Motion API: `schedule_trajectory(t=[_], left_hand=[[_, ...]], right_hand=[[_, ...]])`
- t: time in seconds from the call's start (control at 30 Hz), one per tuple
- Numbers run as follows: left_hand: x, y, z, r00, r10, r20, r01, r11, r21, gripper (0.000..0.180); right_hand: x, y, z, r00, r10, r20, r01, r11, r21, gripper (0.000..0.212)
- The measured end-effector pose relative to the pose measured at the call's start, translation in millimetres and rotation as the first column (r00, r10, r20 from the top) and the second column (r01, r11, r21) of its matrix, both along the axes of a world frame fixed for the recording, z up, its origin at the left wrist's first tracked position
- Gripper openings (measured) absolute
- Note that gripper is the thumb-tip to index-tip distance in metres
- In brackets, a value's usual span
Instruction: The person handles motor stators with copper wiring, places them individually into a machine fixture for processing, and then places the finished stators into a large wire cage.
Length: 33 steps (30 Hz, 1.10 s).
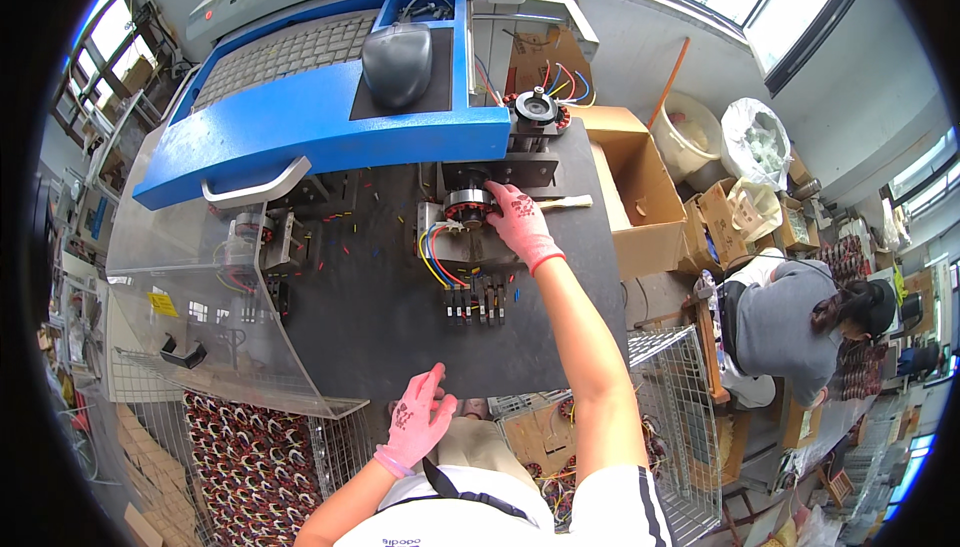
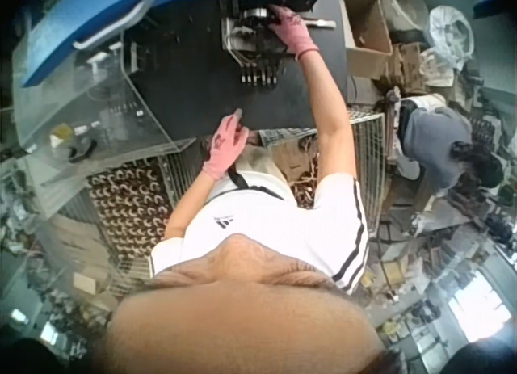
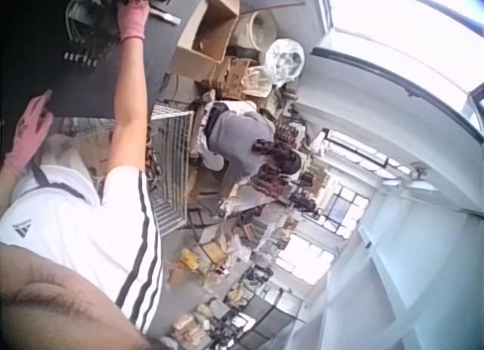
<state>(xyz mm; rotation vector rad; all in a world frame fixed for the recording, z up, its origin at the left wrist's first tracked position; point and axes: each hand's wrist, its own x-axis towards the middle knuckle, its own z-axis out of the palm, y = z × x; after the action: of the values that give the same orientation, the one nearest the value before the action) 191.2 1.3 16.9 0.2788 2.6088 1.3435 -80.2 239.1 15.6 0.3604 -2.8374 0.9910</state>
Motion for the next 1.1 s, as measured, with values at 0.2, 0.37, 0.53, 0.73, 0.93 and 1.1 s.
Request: schedule_trajectory(t=[0.2,0.37,0.53,0.73,0.93,1.1], left_hand=[[2,3,-1,1.000,-0.001,-0.022,0.001,0.999,0.036,0.058],[4,3,0,0.999,-0.001,-0.042,0.002,1.000,0.024,0.056],[6,-1,2,1.000,-0.003,-0.015,0.004,1.000,0.026,0.057],[12,-10,-1,1.000,0.009,0.000,-0.009,0.999,0.031,0.056],[25,-26,1,0.998,-0.037,0.043,0.037,0.999,0.000,0.050],[63,-87,-2,0.996,-0.077,0.046,0.079,0.996,-0.042,0.039]], right_hand=[[-1,1,-1,1.000,0.010,0.011,-0.010,1.000,0.011,0.056],[0,1,0,1.000,0.010,0.007,-0.011,0.998,0.055,0.056],[0,-1,3,1.000,0.002,0.014,-0.003,0.998,0.068,0.058],[1,-1,1,0.999,-0.013,0.045,0.011,0.999,0.038,0.061],[25,5,10,0.988,-0.150,0.030,0.148,0.988,0.051,0.061],[112,-60,25,0.987,-0.083,-0.134,0.021,0.912,-0.409,0.023]])
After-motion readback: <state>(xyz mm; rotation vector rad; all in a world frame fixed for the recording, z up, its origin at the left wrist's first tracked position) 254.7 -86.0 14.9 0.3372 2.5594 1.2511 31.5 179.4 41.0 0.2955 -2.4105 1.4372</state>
